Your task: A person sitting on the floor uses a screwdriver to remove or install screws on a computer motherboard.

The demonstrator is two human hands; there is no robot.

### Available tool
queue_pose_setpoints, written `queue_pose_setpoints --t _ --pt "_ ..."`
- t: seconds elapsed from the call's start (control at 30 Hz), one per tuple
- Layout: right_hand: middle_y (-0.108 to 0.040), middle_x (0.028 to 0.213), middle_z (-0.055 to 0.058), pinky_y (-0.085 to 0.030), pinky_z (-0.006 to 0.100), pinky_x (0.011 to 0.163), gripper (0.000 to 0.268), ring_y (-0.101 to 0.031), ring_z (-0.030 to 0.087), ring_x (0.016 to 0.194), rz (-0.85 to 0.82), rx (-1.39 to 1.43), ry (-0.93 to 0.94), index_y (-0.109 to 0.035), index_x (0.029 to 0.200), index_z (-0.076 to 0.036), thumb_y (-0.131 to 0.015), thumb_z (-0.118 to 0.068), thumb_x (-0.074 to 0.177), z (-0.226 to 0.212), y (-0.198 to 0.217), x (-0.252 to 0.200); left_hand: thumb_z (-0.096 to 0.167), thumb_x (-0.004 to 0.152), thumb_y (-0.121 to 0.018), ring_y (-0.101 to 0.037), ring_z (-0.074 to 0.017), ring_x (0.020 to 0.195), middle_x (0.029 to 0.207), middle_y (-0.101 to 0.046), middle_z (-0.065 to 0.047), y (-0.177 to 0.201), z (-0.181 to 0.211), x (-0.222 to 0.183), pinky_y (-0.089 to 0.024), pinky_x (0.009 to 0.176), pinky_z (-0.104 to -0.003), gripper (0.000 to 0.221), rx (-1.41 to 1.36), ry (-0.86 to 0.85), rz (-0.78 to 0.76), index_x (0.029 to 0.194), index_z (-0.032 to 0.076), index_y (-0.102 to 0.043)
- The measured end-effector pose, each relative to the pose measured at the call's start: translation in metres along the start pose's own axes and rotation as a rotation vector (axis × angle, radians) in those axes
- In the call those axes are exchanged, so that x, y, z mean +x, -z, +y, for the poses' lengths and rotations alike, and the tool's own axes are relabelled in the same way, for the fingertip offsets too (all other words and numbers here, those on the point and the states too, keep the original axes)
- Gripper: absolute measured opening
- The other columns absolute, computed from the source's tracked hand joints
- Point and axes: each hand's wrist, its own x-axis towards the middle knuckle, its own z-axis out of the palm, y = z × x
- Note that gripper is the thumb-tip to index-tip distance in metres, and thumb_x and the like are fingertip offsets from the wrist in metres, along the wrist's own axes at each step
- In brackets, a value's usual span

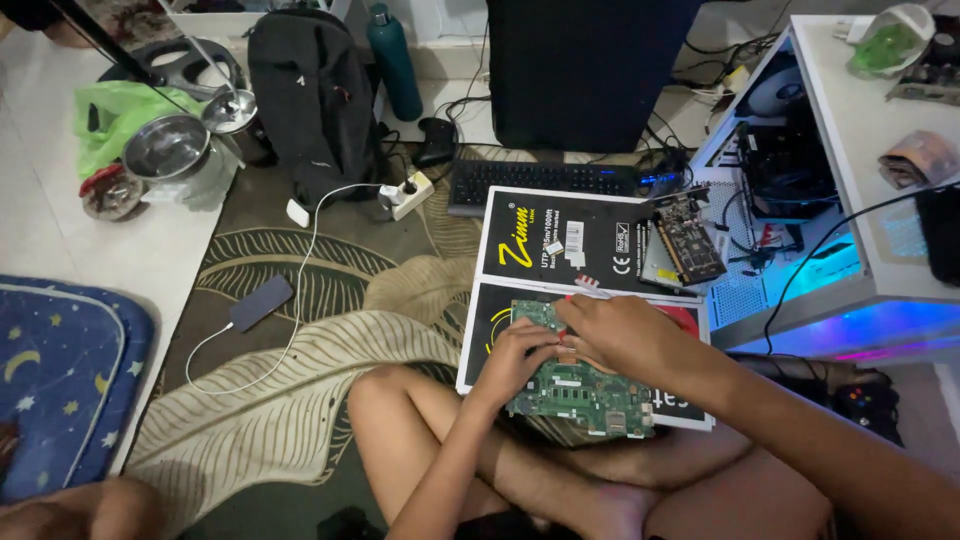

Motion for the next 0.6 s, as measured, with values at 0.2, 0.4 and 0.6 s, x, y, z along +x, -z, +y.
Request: queue_pose_setpoints --t 0.2,0.4,0.6 --pt "-0.072 0.111 0.018 -0.061 0.052 0.072 0.053 -0.076 0.041 0.088 0.039 0.177 -0.101 -0.049 0.145 -0.012 -0.064 -0.031 0.097 -0.007 0.030 -0.015 0.013 0.091 -0.077 -0.068 -0.0337 0.084 0.097 -0.079 -0.009 0.000 0.004 0.000 -0.056 0.082 -0.041 0.010 -0.005 0.025 0.008 0.099 0.007 -0.079" --pt "-0.072 0.070 0.011 -0.049 0.033 0.058 0.028 -0.063 0.022 0.057 0.401 0.691 -0.568 -0.074 0.098 -0.015 -0.089 -0.030 0.080 0.034 0.057 -0.028 0.012 0.089 -0.080 -0.067 -0.0289 0.084 0.101 -0.079 -0.010 -0.002 0.009 0.002 -0.054 0.083 -0.042 0.019 -0.089 0.066 0.045 0.107 0.009 -0.079" --pt "-0.064 0.087 0.012 -0.061 0.041 0.073 0.023 -0.071 0.025 0.073 0.478 1.258 -0.793 -0.059 0.106 -0.004 -0.064 -0.026 0.104 0.128 0.019 0.001 0.005 0.088 -0.078 -0.067 -0.0270 0.081 0.098 -0.078 -0.009 -0.001 0.012 0.005 -0.055 0.081 -0.040 0.019 -0.072 0.074 0.071 0.105 0.012 -0.080"
